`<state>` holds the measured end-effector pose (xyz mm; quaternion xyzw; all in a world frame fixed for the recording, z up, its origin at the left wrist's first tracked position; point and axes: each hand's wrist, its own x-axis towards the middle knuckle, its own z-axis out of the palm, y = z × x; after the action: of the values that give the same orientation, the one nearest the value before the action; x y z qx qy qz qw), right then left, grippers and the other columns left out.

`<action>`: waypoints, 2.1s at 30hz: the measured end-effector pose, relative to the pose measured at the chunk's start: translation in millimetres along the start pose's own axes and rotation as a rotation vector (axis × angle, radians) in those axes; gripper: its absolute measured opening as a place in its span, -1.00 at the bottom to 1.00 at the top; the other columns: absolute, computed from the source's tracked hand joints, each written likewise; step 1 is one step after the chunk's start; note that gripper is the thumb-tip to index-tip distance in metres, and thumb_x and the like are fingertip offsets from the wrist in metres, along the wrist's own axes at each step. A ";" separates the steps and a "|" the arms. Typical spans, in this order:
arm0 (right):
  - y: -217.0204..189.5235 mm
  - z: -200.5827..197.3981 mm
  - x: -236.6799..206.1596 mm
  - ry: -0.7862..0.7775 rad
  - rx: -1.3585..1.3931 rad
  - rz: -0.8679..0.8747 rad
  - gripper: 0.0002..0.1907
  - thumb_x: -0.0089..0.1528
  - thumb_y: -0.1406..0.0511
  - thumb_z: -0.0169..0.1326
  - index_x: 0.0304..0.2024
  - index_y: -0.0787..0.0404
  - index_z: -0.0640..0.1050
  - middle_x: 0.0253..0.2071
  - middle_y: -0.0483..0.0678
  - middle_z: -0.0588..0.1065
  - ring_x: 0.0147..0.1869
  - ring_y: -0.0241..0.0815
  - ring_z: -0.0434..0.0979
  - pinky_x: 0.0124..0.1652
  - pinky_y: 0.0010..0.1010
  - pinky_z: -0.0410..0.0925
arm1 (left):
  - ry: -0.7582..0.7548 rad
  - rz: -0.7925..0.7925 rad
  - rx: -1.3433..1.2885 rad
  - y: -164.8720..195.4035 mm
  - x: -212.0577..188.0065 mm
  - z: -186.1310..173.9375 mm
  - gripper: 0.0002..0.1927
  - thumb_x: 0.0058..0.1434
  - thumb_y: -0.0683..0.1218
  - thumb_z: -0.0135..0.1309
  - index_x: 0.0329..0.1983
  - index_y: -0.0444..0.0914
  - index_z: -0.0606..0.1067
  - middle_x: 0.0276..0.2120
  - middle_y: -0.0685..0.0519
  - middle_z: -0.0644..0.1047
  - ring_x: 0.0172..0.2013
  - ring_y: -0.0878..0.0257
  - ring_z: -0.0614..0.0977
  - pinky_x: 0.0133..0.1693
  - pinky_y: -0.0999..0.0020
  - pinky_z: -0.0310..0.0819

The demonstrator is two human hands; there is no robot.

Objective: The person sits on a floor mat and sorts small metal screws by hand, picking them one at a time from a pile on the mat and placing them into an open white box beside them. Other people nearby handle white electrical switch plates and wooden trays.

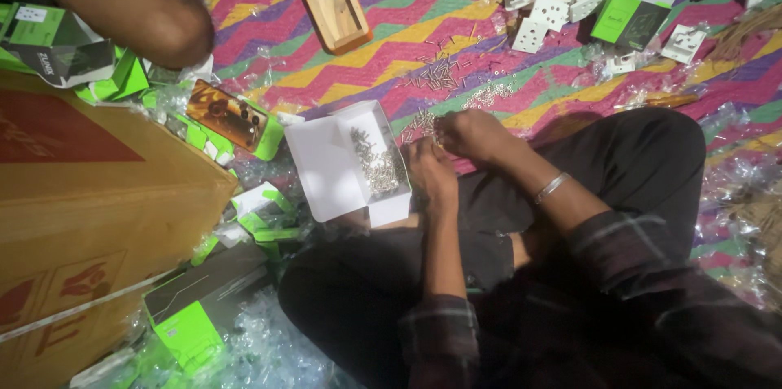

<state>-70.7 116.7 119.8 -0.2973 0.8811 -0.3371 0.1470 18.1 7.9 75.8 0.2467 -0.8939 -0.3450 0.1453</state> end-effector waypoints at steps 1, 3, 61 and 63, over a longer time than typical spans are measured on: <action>-1.8 1.8 -1.1 0.008 0.024 -0.014 -0.82 0.12 0.25 0.16 -0.27 0.20 0.57 -0.34 0.16 0.57 -0.27 0.24 0.58 -0.31 -0.01 0.42 | 0.003 0.000 -0.005 -1.3 -0.1 2.3 -0.84 0.16 -0.24 0.16 -0.19 -0.24 0.61 -0.19 -0.11 0.57 -0.21 -0.10 0.64 -0.20 0.02 0.53; -6.3 7.1 0.7 0.036 -0.036 -0.044 -0.86 0.14 0.27 0.15 -0.31 0.21 0.56 -0.32 0.14 0.58 -0.26 0.23 0.59 -0.29 -0.01 0.42 | 0.024 0.007 -0.026 -4.0 1.0 7.8 -0.83 0.15 -0.25 0.17 -0.19 -0.23 0.61 -0.20 -0.10 0.57 -0.20 -0.09 0.64 -0.18 0.03 0.53; 14.9 -1.7 4.3 -0.058 0.806 0.219 -0.87 0.33 0.34 0.09 -0.15 0.32 0.52 -0.33 -0.09 0.52 -0.35 -0.30 0.49 -0.38 -0.40 0.38 | -0.075 -0.150 -0.302 12.5 1.0 -8.3 -0.87 0.29 -0.15 0.13 -0.14 -0.18 0.64 -0.31 -0.09 0.68 -0.30 0.04 0.72 -0.25 0.18 0.57; 12.7 -7.6 3.0 -0.096 0.417 0.240 -0.75 0.41 0.20 0.00 -0.14 0.25 0.57 -0.40 0.04 0.54 -0.36 -0.10 0.54 -0.30 -0.30 0.38 | -0.063 -0.158 -0.236 9.4 0.7 -5.3 -0.88 0.27 -0.16 0.13 -0.18 -0.17 0.65 -0.35 -0.12 0.66 -0.34 -0.01 0.71 -0.30 0.12 0.56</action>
<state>-82.0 126.3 116.6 -0.1692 0.8135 -0.4775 0.2858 16.5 10.7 86.1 0.2864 -0.8290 -0.4658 0.1175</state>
